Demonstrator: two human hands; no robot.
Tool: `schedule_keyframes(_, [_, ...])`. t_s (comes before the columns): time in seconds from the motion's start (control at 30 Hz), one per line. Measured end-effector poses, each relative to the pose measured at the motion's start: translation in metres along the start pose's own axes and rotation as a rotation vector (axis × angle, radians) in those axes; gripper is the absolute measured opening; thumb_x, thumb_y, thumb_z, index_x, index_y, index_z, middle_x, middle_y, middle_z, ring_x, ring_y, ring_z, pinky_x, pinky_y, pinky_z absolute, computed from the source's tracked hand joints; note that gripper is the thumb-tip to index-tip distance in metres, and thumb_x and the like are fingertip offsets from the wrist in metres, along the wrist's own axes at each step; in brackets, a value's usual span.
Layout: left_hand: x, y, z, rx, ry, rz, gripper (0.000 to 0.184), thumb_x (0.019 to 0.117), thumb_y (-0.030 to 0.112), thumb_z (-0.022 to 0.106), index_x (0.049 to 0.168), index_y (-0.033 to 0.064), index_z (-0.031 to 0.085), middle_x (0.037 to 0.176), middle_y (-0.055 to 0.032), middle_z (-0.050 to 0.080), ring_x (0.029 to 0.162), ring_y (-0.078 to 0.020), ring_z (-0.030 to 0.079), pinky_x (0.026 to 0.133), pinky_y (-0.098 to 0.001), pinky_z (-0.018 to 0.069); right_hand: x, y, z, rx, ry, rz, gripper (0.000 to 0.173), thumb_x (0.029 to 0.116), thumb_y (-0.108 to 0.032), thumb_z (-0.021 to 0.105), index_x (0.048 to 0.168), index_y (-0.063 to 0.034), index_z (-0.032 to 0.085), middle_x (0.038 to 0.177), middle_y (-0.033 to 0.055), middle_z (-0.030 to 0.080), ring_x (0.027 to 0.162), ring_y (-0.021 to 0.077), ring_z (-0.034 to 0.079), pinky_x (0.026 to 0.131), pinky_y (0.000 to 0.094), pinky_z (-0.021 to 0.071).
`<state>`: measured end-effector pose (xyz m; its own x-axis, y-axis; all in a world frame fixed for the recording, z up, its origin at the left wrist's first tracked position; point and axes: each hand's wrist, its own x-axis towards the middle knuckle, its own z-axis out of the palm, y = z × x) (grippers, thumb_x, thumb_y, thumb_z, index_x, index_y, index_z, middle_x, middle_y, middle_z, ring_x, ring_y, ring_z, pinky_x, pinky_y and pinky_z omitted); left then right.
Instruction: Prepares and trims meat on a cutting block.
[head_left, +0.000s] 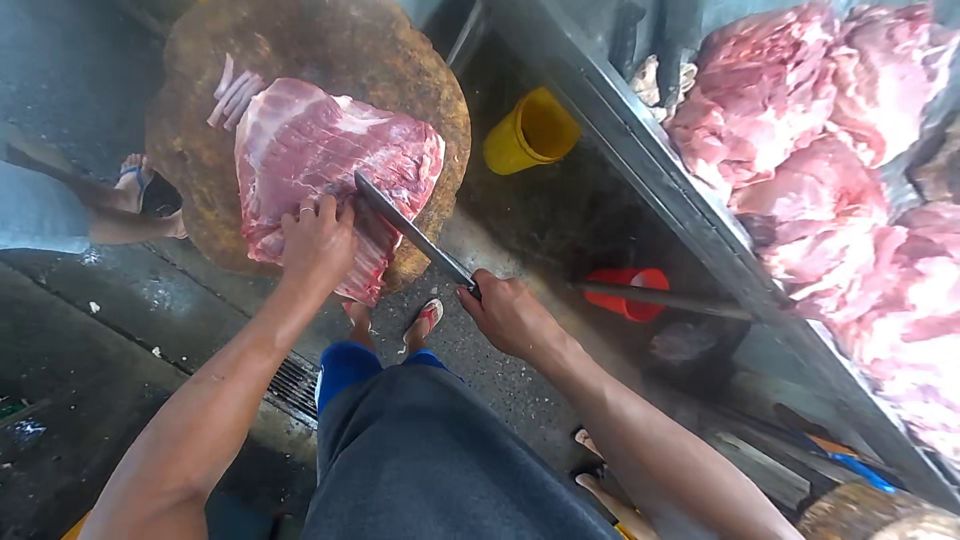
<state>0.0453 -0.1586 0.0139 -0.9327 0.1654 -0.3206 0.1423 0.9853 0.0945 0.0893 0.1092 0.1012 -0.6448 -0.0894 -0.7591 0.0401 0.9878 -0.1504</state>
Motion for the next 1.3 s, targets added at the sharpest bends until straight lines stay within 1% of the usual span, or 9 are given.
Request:
schedule_keyframes(0.07, [-0.001,-0.004,0.003,-0.031,0.030,0.017,0.046,0.0990,0.030,0.058,0.143,0.0162,0.059,0.134,-0.0193,0.056,0.125,-0.0445,0.053,0.087,-0.0622,0.0475,-0.004,0.001,0.000,0.002,0.007,-0.014,0.041,0.1091,-0.049,0.042,0.105,-0.0115,0.057,0.078,0.0071,0.061,0.077,0.0247,0.067,0.069,0.0442,0.0555])
schedule_keyframes(0.17, [-0.006,-0.014,0.021,-0.145,0.242,0.065,0.036,0.0973,0.023,0.056,0.131,0.0119,0.066,0.127,-0.0168,0.062,0.120,-0.0420,0.057,0.086,-0.0596,0.0478,-0.011,0.002,0.001,0.011,0.016,-0.034,0.040,0.1092,-0.047,0.041,0.105,-0.0112,0.058,0.077,0.0067,0.060,0.075,0.0244,0.066,0.068,0.0440,0.0545])
schedule_keyframes(0.23, [-0.009,-0.015,0.027,-0.183,0.320,0.067,0.032,0.0978,0.022,0.055,0.125,0.0090,0.067,0.128,-0.0150,0.064,0.119,-0.0404,0.059,0.086,-0.0581,0.0488,-0.013,0.001,0.003,0.011,0.027,-0.041,0.040,0.1089,-0.047,0.042,0.105,-0.0113,0.059,0.076,0.0062,0.060,0.073,0.0241,0.066,0.066,0.0438,0.0543])
schedule_keyframes(0.37, [-0.008,-0.014,0.024,-0.187,0.278,0.035,0.033,0.0951,0.024,0.061,0.124,0.0091,0.068,0.126,-0.0149,0.064,0.120,-0.0408,0.057,0.090,-0.0593,0.0468,-0.009,-0.005,0.005,-0.011,0.043,-0.051,0.040,0.1092,-0.046,0.043,0.105,-0.0105,0.059,0.075,0.0063,0.061,0.073,0.0241,0.066,0.066,0.0434,0.0548])
schedule_keyframes(0.57, [-0.006,-0.018,0.023,-0.202,0.261,0.046,0.033,0.0955,0.026,0.061,0.124,0.0119,0.069,0.121,-0.0153,0.063,0.118,-0.0408,0.056,0.089,-0.0583,0.0460,-0.003,-0.013,0.003,-0.020,0.064,-0.064,0.038,0.1092,-0.045,0.044,0.103,-0.0101,0.059,0.073,0.0062,0.060,0.070,0.0235,0.066,0.064,0.0434,0.0544])
schedule_keyframes(0.7, [-0.006,-0.019,0.023,-0.204,0.251,0.039,0.034,0.0926,0.027,0.065,0.123,0.0118,0.070,0.120,-0.0158,0.064,0.119,-0.0406,0.056,0.090,-0.0585,0.0458,-0.005,-0.015,0.004,-0.012,0.095,-0.080,0.038,0.1091,-0.044,0.045,0.102,-0.0102,0.059,0.070,0.0049,0.058,0.067,0.0223,0.064,0.062,0.0417,0.0531])
schedule_keyframes(0.87, [-0.003,-0.017,0.023,-0.186,0.243,0.040,0.032,0.0942,0.027,0.062,0.122,0.0131,0.070,0.119,-0.0148,0.063,0.118,-0.0395,0.056,0.089,-0.0573,0.0450,-0.002,-0.017,0.002,-0.019,0.065,-0.043,0.036,0.1092,-0.045,0.044,0.101,-0.0119,0.058,0.071,0.0045,0.058,0.069,0.0215,0.064,0.063,0.0414,0.0536])
schedule_keyframes(1.07, [-0.004,-0.018,0.024,-0.183,0.254,0.038,0.029,0.0925,0.028,0.065,0.116,0.0120,0.070,0.118,-0.0149,0.063,0.119,-0.0398,0.056,0.089,-0.0571,0.0455,0.001,-0.017,0.006,-0.023,0.096,-0.074,0.036,0.1089,-0.044,0.045,0.101,-0.0112,0.059,0.070,0.0042,0.058,0.067,0.0217,0.064,0.062,0.0410,0.0530])
schedule_keyframes(1.3, [-0.004,-0.018,0.026,-0.178,0.264,0.038,0.030,0.0945,0.028,0.062,0.120,0.0139,0.070,0.118,-0.0138,0.063,0.116,-0.0388,0.056,0.087,-0.0558,0.0449,0.004,-0.024,0.009,-0.044,0.086,-0.031,0.038,0.1091,-0.046,0.044,0.103,-0.0117,0.058,0.072,0.0054,0.059,0.071,0.0234,0.066,0.064,0.0425,0.0546])
